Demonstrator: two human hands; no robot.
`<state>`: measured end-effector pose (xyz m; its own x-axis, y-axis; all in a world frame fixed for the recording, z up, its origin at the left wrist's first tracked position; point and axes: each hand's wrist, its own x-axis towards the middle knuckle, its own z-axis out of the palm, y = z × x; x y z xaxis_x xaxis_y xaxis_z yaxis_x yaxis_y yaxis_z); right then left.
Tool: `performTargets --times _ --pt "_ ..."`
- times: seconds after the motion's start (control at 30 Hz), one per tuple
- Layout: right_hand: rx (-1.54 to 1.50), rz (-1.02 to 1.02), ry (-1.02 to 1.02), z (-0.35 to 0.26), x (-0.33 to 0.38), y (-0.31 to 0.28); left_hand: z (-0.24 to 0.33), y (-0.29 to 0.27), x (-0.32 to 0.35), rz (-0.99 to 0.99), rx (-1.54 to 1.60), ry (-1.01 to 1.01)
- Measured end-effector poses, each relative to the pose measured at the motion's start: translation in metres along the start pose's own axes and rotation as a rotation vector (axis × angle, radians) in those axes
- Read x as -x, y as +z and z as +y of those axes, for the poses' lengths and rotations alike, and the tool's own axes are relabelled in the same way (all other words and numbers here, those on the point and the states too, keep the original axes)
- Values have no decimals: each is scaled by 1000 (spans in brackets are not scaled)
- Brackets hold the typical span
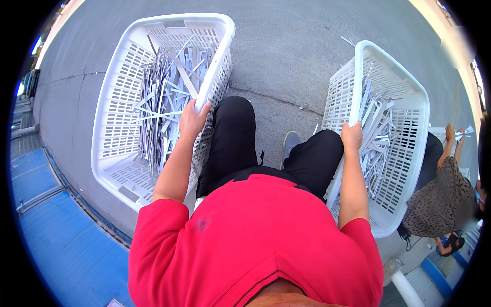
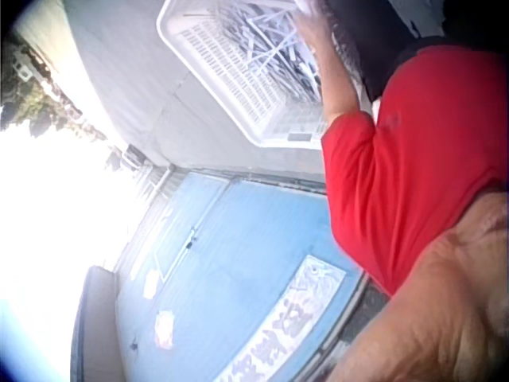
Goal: The person sorts through thin white strips of material within two white plastic baskets. They grasp several strips at once, align them by hand, and shift them between the baskets while seated.
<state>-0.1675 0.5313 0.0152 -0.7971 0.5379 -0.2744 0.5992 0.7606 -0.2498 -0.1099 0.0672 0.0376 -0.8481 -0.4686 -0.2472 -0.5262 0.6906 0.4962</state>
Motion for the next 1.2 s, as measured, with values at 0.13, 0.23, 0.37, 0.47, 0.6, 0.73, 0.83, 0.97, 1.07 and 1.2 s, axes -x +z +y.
performTargets --times 0.13,0.23,0.37,0.47,0.6,0.73,0.83,0.97,1.07,1.2 --pt "-6 34 -7 -7 4 -1 -49 5 -28 -78 848 -279" --pt "-21 71 -4 -10 5 1 -96 28 -59 4 708 -318" --pt "48 66 8 -11 1 2 -113 50 -100 59 143 -142" --pt "46 85 6 -9 0 6 -114 60 -131 4 13 -140" --pt "38 71 35 -20 5 2 -75 51 -149 -213 -270 -277" --pt "71 122 -15 -12 -2 11 -103 94 -160 458 100 -311" --pt "40 110 8 -5 -6 12 -119 82 -155 315 373 -253" --pt "-13 89 66 -10 -1 11 -113 45 -121 -92 588 -287" --pt "41 144 47 -6 -4 14 -115 31 -98 -418 242 -138" --pt "82 141 58 -10 -6 13 -133 53 -85 -263 40 50"
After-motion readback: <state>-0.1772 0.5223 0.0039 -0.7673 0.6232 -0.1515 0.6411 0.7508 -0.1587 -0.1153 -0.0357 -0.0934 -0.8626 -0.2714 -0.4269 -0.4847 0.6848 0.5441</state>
